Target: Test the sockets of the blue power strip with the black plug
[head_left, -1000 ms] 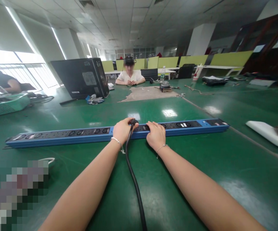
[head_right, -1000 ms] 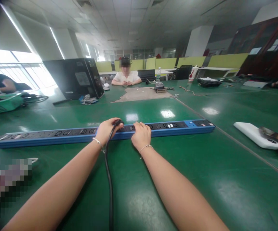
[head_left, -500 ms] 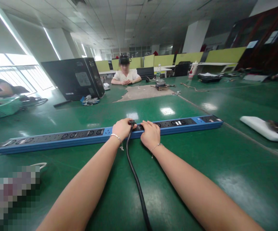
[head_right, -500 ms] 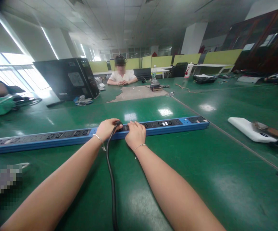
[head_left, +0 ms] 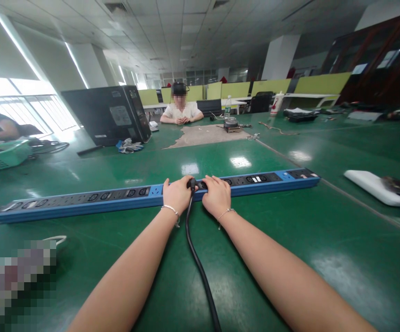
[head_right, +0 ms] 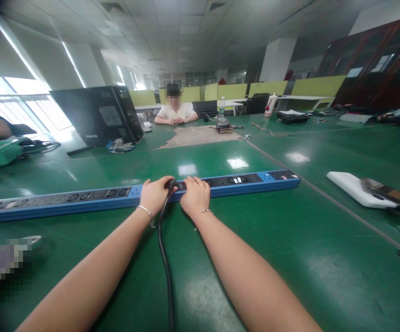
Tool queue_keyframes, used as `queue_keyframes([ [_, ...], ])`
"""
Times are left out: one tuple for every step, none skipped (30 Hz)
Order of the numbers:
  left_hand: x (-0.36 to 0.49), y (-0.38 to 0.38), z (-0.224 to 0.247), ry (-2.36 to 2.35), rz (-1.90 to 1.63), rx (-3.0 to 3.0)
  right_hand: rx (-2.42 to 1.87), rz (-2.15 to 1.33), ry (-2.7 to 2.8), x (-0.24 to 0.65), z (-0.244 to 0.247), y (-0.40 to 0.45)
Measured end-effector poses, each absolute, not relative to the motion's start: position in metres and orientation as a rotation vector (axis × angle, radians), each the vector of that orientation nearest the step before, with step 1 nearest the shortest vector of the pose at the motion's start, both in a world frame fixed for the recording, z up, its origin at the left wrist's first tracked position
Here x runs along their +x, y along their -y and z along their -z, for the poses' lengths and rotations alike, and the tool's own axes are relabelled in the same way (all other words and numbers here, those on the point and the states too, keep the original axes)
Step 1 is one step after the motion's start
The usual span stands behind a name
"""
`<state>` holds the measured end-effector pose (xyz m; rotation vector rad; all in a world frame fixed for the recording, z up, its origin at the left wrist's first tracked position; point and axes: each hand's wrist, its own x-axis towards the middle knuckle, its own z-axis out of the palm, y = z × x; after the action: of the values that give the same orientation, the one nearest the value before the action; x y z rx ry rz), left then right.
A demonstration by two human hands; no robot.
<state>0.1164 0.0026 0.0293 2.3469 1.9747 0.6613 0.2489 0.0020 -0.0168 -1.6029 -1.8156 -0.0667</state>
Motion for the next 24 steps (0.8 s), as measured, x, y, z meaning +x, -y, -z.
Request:
queue_keyframes([
  [0.116,-0.002,-0.028,-1.975,-0.671,2.351,-1.598,0.063,1.815,0.249,0.016,-0.002],
  [0.115,-0.002,-0.027,-1.973,-0.677,2.358,-1.589,0.061,1.81,0.249,0.016,-0.001],
  [0.114,-0.003,-0.027,-1.97,-0.678,2.366,-1.571,0.062,1.802,0.248,0.015,-0.001],
  [0.113,-0.003,-0.026,-1.966,-0.672,2.373,-1.54,0.065,1.798,0.248,0.015,-0.001],
  [0.112,-0.004,-0.026,-1.961,-0.659,2.378,-1.492,0.07,1.805,0.247,0.015,-0.001],
  [0.111,-0.005,-0.026,-1.956,-0.644,2.38,-1.431,0.076,1.824,0.246,0.014,0.0],
  [0.11,-0.006,-0.025,-1.952,-0.627,2.379,-1.36,0.081,1.857,0.245,0.014,0.0],
  [0.109,-0.006,-0.024,-1.95,-0.614,2.374,-1.285,0.082,1.904,0.243,0.014,0.001],
  [0.108,-0.007,-0.024,-1.947,-0.605,2.37,-1.213,0.079,1.955,0.242,0.015,0.001],
  [0.107,-0.007,-0.022,-1.942,-0.602,2.37,-1.153,0.07,2.002,0.241,0.015,0.001],
  [0.106,-0.007,-0.021,-1.937,-0.606,2.377,-1.106,0.056,2.038,0.24,0.015,0.002],
  [0.105,-0.007,-0.02,-1.931,-0.612,2.391,-1.07,0.038,2.063,0.239,0.015,0.002],
  [0.105,-0.007,-0.019,-1.926,-0.618,2.409,-1.042,0.018,2.08,0.239,0.015,0.002],
  [0.104,-0.007,-0.019,-1.924,-0.623,2.427,-1.02,-0.001,2.09,0.239,0.015,0.003],
  [0.103,-0.007,-0.018,-1.922,-0.625,2.443,-1.004,-0.019,2.094,0.239,0.014,0.003],
  [0.102,-0.008,-0.018,-1.918,-0.627,2.455,-0.992,-0.035,2.093,0.239,0.013,0.003],
  [0.101,-0.008,-0.018,-1.909,-0.629,2.463,-0.984,-0.05,2.09,0.239,0.013,0.003],
  [0.1,-0.009,-0.018,-1.899,-0.633,2.465,-0.98,-0.064,2.085,0.239,0.012,0.003],
  [0.099,-0.01,-0.018,-1.885,-0.638,2.466,-0.981,-0.077,2.078,0.24,0.01,0.003],
  [0.098,-0.01,-0.018,-1.87,-0.643,2.467,-0.987,-0.089,2.071,0.24,0.009,0.002],
  [0.098,-0.011,-0.017,-1.857,-0.644,2.468,-0.999,-0.1,2.067,0.241,0.008,0.002],
  [0.097,-0.012,-0.016,-1.848,-0.642,2.471,-1.015,-0.109,2.066,0.241,0.007,0.001],
  [0.097,-0.012,-0.015,-1.844,-0.638,2.476,-1.033,-0.113,2.066,0.241,0.007,0.0],
  [0.096,-0.012,-0.014,-1.845,-0.631,2.484,-1.051,-0.115,2.066,0.242,0.006,-0.001],
])
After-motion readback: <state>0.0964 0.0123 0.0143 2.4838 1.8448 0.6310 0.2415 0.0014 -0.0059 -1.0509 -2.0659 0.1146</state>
